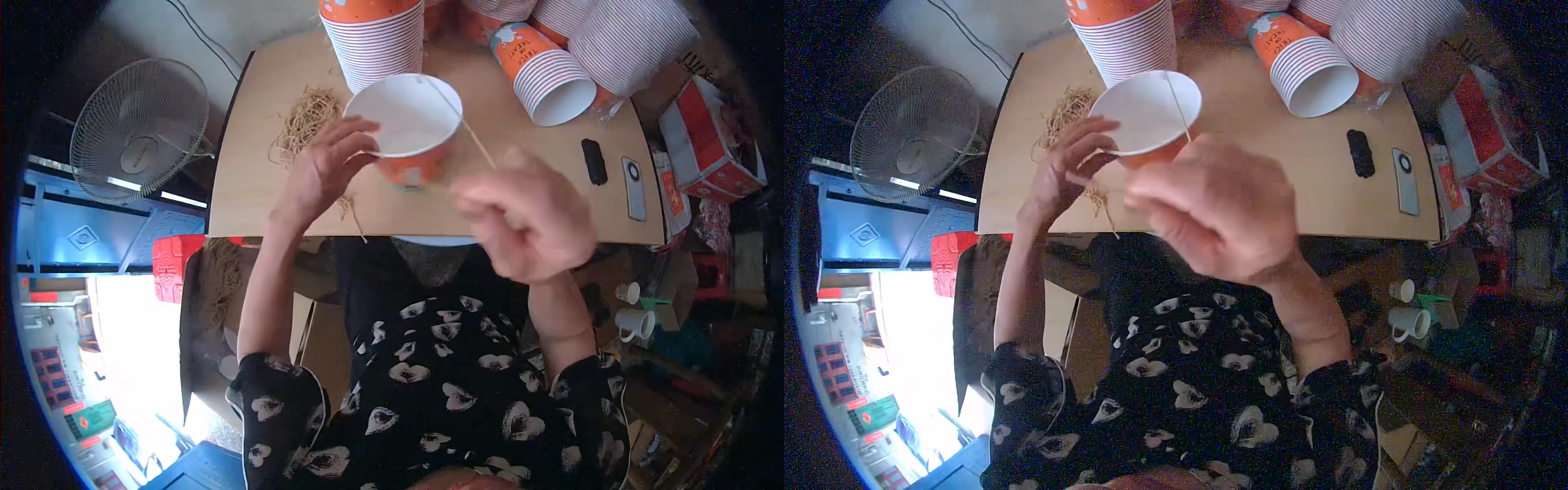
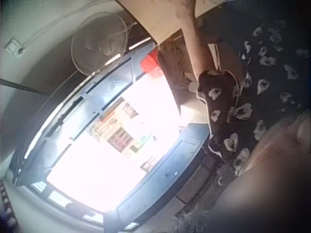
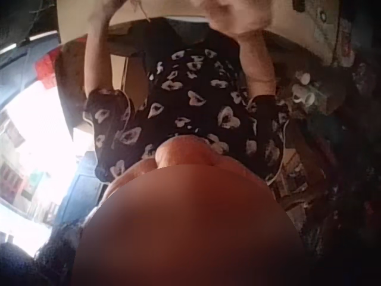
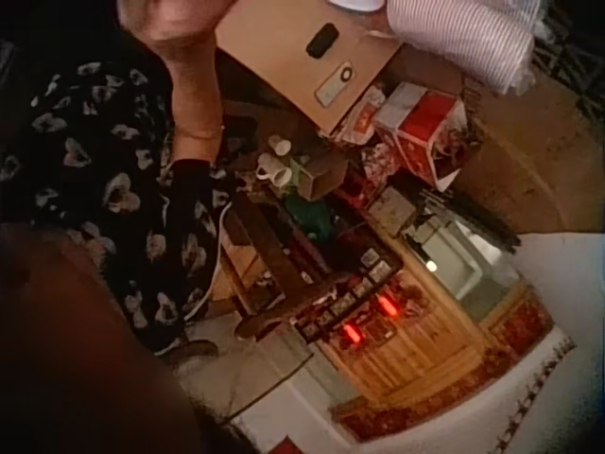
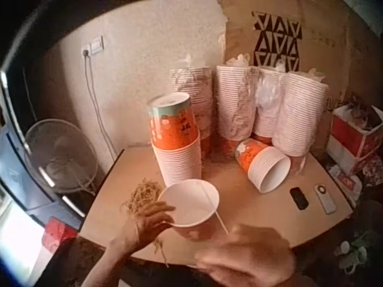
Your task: Attaching rubber bands to paper cups in an assembly or packaging workspace.
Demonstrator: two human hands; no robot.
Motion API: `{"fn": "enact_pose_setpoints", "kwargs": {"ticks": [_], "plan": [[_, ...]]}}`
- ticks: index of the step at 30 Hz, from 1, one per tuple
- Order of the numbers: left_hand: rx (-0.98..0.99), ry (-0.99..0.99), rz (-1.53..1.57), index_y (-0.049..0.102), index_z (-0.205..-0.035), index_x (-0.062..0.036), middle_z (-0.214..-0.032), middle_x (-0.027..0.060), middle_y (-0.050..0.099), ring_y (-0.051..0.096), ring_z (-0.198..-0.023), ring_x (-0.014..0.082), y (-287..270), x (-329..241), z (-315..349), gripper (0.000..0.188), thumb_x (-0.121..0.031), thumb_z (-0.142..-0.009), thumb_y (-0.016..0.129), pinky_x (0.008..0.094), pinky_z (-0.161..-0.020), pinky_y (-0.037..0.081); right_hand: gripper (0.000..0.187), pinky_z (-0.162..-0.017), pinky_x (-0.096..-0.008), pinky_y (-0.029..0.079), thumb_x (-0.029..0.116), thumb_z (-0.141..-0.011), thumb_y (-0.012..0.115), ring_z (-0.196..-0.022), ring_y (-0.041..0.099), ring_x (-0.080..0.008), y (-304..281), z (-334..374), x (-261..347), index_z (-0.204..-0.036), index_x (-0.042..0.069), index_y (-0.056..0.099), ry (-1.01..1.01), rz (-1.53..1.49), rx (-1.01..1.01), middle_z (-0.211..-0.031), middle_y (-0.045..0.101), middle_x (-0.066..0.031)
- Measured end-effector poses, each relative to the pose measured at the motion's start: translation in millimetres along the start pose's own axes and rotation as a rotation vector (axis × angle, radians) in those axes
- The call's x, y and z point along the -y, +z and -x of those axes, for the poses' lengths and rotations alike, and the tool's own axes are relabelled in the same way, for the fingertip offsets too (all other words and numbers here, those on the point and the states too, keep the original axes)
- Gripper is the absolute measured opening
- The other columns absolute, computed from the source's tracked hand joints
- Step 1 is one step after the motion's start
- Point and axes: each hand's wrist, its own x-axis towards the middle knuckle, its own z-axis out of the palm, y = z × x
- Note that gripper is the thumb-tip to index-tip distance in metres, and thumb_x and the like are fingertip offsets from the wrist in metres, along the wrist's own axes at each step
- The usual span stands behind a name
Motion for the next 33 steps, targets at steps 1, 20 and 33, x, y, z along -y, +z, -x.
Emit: {"fn": "enact_pose_setpoints", "kwargs": {"ticks": [1, 20, 33], "plan": [[0.029, -0.157, 0.211, 0.066, -0.098, -0.007, -0.11, 0.0058, 0.068, 0.065, -0.098, 0.0275, -1, -6, 4, 0.015, -0.009, -0.083, 0.07, 0.0378, -0.083, 0.054, 0.019, -0.055, -0.0335, 0.049, 0.0, -0.077, 0.072, -0.06, 0.061, -0.0225, 8, 9, -2, -0.096, 0.005, 0.068, 0.046, 0.009, 0.011, -0.077, 0.065, -0.0077], [-0.053, -0.429, 0.572, 0.071, -0.098, -0.0025, -0.079, 0.0118, 0.072, 0.07, -0.069, 0.0183, 3, -27, 4, 0.015, -0.011, -0.086, 0.071, 0.0311, -0.065, 0.055, 0.014, -0.059, -0.037, 0.053, 0.002, -0.08, 0.072, -0.068, 0.067, -0.0272, 74, 67, -38, -0.092, 0.004, 0.064, 0.35, 0.294, -0.008, -0.078, 0.067, -0.0112], [-0.035, -0.381, 0.568, 0.071, -0.097, -0.0016, -0.08, 0.0125, 0.072, 0.071, -0.07, 0.0197, 2, -39, -2, 0.014, -0.011, -0.087, 0.07, 0.0312, -0.066, 0.056, 0.012, -0.057, -0.0371, 0.052, 0.004, -0.08, 0.072, -0.066, 0.066, -0.0266, 73, 73, -41, -0.089, 0.005, 0.064, 0.377, 0.335, -0.007, -0.075, 0.066, -0.0096]]}}
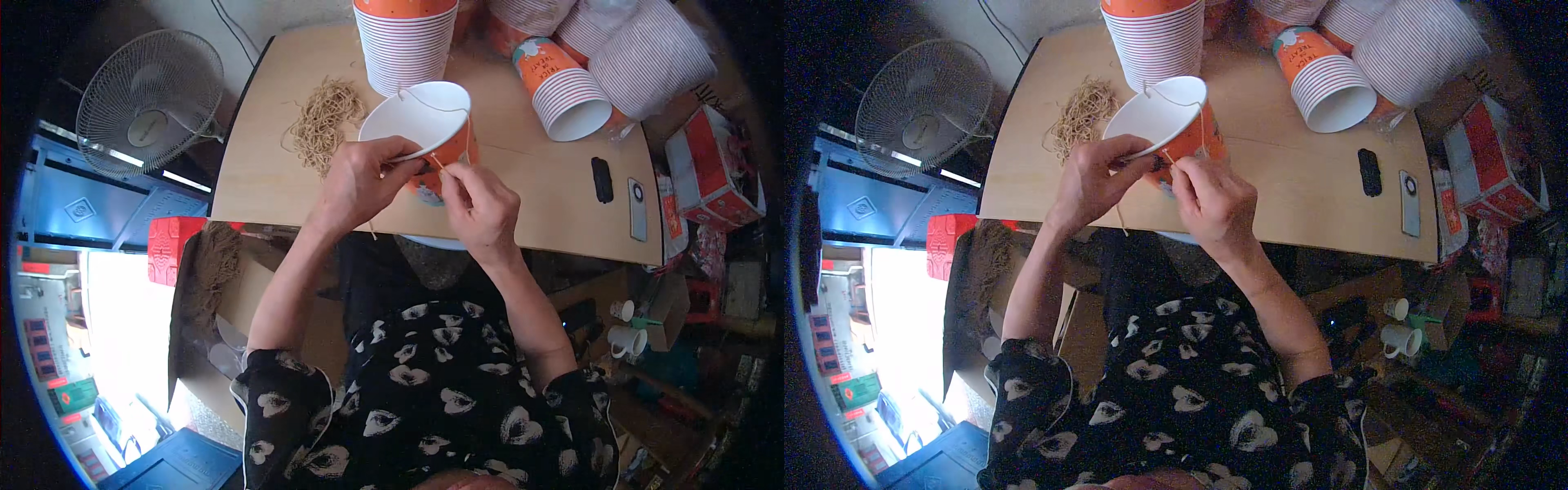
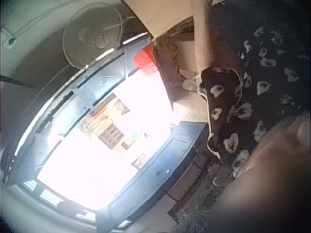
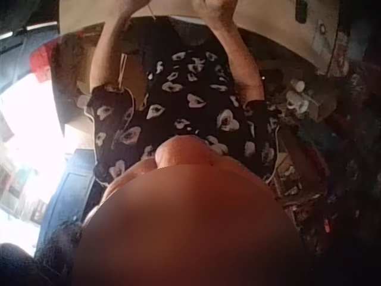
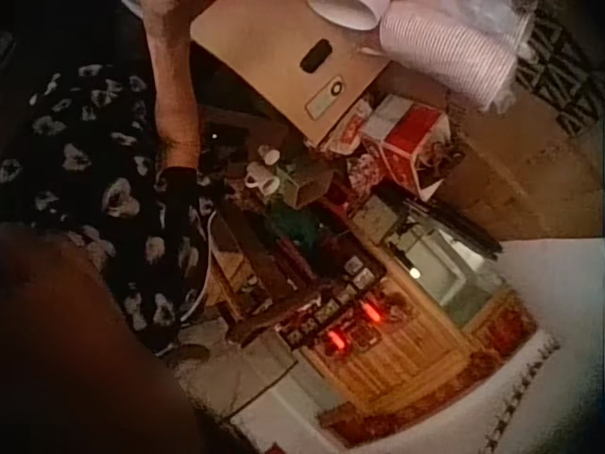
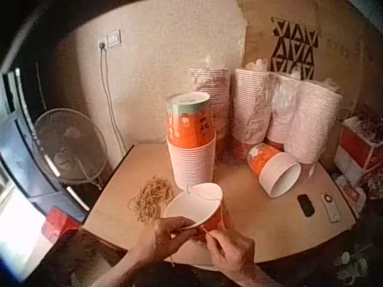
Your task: Attaching rubber bands to paper cups in an assembly or packaging workspace.
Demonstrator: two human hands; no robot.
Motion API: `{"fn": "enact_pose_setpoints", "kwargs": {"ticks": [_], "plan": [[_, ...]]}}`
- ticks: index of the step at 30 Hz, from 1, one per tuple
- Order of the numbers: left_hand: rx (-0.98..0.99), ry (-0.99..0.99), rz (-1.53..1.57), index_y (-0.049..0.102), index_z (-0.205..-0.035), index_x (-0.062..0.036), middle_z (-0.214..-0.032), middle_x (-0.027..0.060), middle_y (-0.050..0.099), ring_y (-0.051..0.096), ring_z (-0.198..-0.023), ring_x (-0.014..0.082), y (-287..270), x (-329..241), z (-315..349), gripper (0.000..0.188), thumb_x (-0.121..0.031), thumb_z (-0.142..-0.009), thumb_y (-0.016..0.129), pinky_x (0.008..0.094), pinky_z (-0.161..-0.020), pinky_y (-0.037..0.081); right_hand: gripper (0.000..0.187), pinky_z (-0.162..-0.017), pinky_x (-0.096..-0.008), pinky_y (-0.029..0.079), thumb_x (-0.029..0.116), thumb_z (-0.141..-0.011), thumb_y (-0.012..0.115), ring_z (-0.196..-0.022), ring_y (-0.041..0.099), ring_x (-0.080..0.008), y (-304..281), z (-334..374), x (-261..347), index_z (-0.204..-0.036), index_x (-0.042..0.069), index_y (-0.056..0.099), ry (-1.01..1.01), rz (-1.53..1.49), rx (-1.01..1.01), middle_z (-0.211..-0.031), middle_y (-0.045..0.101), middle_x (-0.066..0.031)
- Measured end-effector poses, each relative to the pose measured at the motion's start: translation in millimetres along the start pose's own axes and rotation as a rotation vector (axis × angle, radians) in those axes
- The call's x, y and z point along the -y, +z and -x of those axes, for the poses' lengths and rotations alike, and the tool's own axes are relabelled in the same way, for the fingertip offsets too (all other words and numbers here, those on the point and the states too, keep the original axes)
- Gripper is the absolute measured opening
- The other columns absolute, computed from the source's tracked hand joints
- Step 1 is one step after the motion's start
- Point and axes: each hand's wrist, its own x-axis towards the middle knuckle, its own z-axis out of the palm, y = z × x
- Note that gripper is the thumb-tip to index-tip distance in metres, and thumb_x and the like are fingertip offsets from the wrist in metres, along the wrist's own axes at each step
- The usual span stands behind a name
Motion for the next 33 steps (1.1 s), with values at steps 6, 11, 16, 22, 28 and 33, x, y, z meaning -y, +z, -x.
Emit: {"fn": "enact_pose_setpoints", "kwargs": {"ticks": [6, 11, 16, 22, 28, 33], "plan": [[0.071, 0.019, 0.101, 0.073, -0.097, -0.0018, -0.083, 0.0118, 0.071, 0.069, -0.074, 0.02, 17, -7, 9, 0.015, -0.014, -0.089, 0.07, 0.0328, -0.065, 0.055, 0.011, -0.052, -0.0326, 0.049, 0.002, -0.081, 0.072, -0.06, 0.063, -0.0225, -4, 14, -7, -0.088, 0.003, 0.065, -0.036, 0.006, 0.012, -0.073, 0.064, -0.0098], [0.105, -0.078, 0.191, 0.075, -0.094, -0.0037, -0.083, 0.0093, 0.071, 0.066, -0.074, 0.0174, 26, -14, 14, 0.013, -0.015, -0.087, 0.071, 0.0309, -0.069, 0.053, 0.011, -0.053, -0.0333, 0.049, 0.002, -0.08, 0.072, -0.06, 0.064, -0.024, -19, 25, -6, -0.087, 0.003, 0.064, 0.015, -0.009, 0.095, -0.073, 0.064, -0.0099], [0.226, -0.061, 0.19, 0.077, -0.09, -0.0067, -0.085, 0.0065, 0.072, 0.065, -0.074, 0.0144, 24, -6, 10, 0.009, -0.011, -0.082, 0.075, 0.0284, -0.071, 0.052, 0.013, -0.056, -0.0335, 0.049, 0.002, -0.079, 0.072, -0.062, 0.063, -0.0241, -55, 12, -7, -0.09, 0.004, 0.065, 0.037, -0.063, 0.383, -0.074, 0.064, -0.0087], [0.321, -0.101, 0.286, 0.074, -0.089, -0.0042, -0.086, 0.0045, 0.072, 0.066, -0.077, 0.0124, 16, -3, 5, 0.008, -0.008, -0.083, 0.073, 0.028, -0.07, 0.052, 0.018, -0.07, -0.0367, 0.047, 0.002, -0.075, 0.072, -0.071, 0.059, -0.0249, -101, -23, -13, -0.092, 0.004, 0.067, -0.054, 0.133, 0.472, -0.075, 0.064, -0.0075], [0.189, 0.005, 0.156, 0.062, -0.099, -0.0015, -0.11, 0.0072, 0.067, 0.062, -0.086, 0.0081, 14, -8, 1, 0.01, -0.01, -0.095, 0.061, 0.0231, -0.062, 0.052, 0.02, -0.081, -0.039, 0.047, 0.001, -0.074, 0.074, -0.083, 0.061, -0.0259, -109, -31, 9, -0.093, 0.002, 0.068, -0.162, -0.063, 0.581, -0.083, 0.065, -0.0086], [0.224, -0.189, 0.56, 0.057, -0.101, 0.0034, -0.097, 0.0094, 0.068, 0.067, -0.078, 0.0134, 28, -24, 2, 0.015, -0.011, -0.101, 0.052, 0.0264, -0.066, 0.057, 0.019, -0.086, -0.0391, 0.046, 0.003, -0.076, 0.074, -0.092, 0.06, -0.0233, -90, -34, 28, -0.094, 0.004, 0.068, -0.343, -0.058, 0.567, -0.086, 0.064, -0.0068]]}}
